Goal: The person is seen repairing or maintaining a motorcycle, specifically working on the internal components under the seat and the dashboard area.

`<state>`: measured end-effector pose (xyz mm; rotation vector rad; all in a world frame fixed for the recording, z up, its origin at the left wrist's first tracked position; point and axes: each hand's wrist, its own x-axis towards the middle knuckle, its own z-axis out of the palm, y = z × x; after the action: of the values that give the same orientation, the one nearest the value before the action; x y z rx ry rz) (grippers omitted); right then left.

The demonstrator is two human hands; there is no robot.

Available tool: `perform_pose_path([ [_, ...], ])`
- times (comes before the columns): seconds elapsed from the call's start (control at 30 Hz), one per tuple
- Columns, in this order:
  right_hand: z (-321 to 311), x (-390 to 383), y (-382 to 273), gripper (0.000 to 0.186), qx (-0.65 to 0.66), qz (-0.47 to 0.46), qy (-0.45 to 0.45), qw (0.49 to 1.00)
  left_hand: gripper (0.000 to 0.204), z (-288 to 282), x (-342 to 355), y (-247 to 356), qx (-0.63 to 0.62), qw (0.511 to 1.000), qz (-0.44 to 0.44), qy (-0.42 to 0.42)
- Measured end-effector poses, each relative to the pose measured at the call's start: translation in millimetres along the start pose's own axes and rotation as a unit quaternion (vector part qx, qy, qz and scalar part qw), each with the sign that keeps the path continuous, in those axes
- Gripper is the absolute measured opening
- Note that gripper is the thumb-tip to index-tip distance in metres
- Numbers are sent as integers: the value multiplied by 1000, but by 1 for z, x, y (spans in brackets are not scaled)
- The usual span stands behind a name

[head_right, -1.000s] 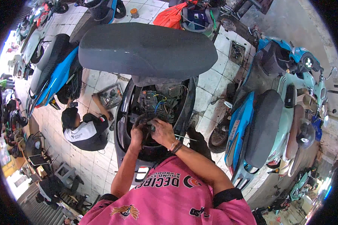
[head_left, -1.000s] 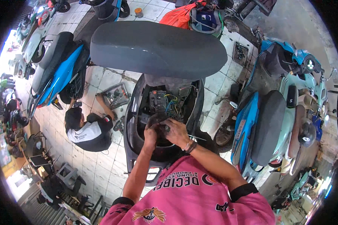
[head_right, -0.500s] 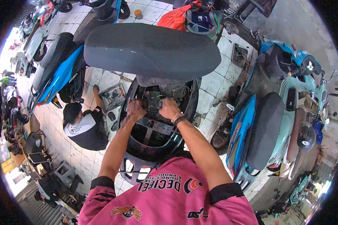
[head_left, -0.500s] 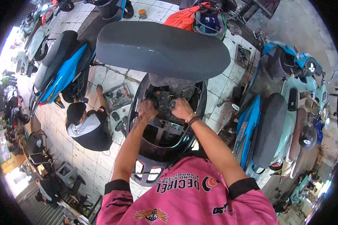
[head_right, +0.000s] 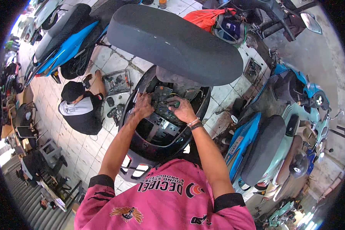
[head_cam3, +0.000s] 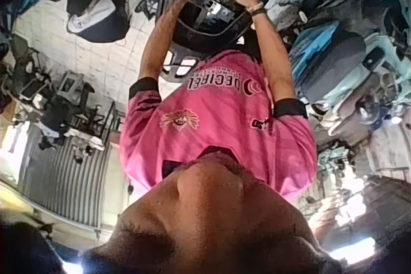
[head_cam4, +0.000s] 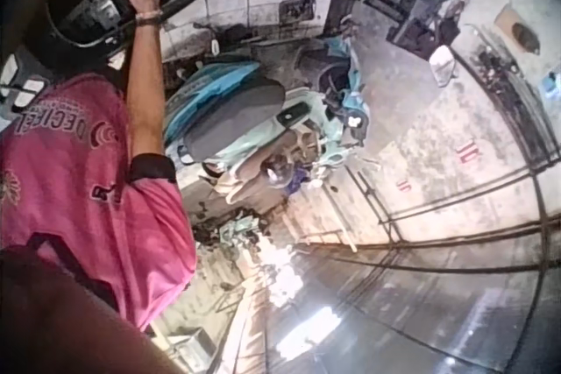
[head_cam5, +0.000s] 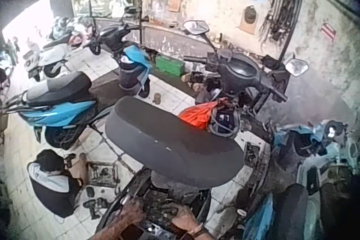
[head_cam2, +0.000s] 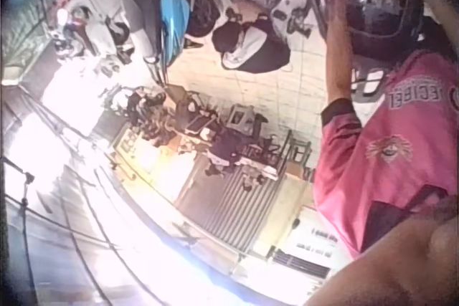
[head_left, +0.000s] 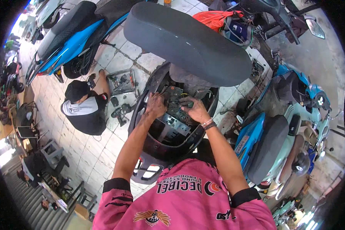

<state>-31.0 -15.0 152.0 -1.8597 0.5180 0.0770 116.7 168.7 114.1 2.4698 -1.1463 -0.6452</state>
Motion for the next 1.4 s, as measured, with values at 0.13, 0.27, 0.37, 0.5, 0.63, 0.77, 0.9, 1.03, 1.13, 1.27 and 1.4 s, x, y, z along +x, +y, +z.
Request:
perform_pose_path([
  [0.13,-2,-6,-12,24,-53,-12,1,999,42,-5,-12,11,-204,973,-99,32],
  [0.27,-16,-21,-12,24,-57,11,18,998,31,-1,-37,21,-321,943,-78,42],
  [0.37,-40,-41,-1,22,-33,8,104,994,26,-4,-64,21,-347,931,-102,53],
  [0.5,-56,-50,6,25,5,22,190,981,31,-23,-92,17,-192,952,-167,173],
  [0.63,-57,-12,-25,32,15,-43,236,971,34,-26,-87,18,-136,960,-80,233],
  [0.77,-91,-11,-77,33,26,-162,204,965,53,-12,-62,-14,-63,956,-104,266],
  [0.9,-135,-70,-55,31,6,-160,235,959,59,-4,-31,-97,-21,966,-191,174],
  [1.03,-159,-62,114,20,-65,-30,290,954,55,5,-17,-150,26,998,-51,14],
  [1.13,-153,-24,263,31,-168,152,341,912,54,7,-14,-158,-29,988,-148,10],
  [1.27,-129,53,379,46,-10,264,291,919,56,1,-18,-155,18,973,-227,45],
  [1.4,-114,117,417,51,-88,214,322,918,55,-9,-31,-169,-105,926,-361,20],
])
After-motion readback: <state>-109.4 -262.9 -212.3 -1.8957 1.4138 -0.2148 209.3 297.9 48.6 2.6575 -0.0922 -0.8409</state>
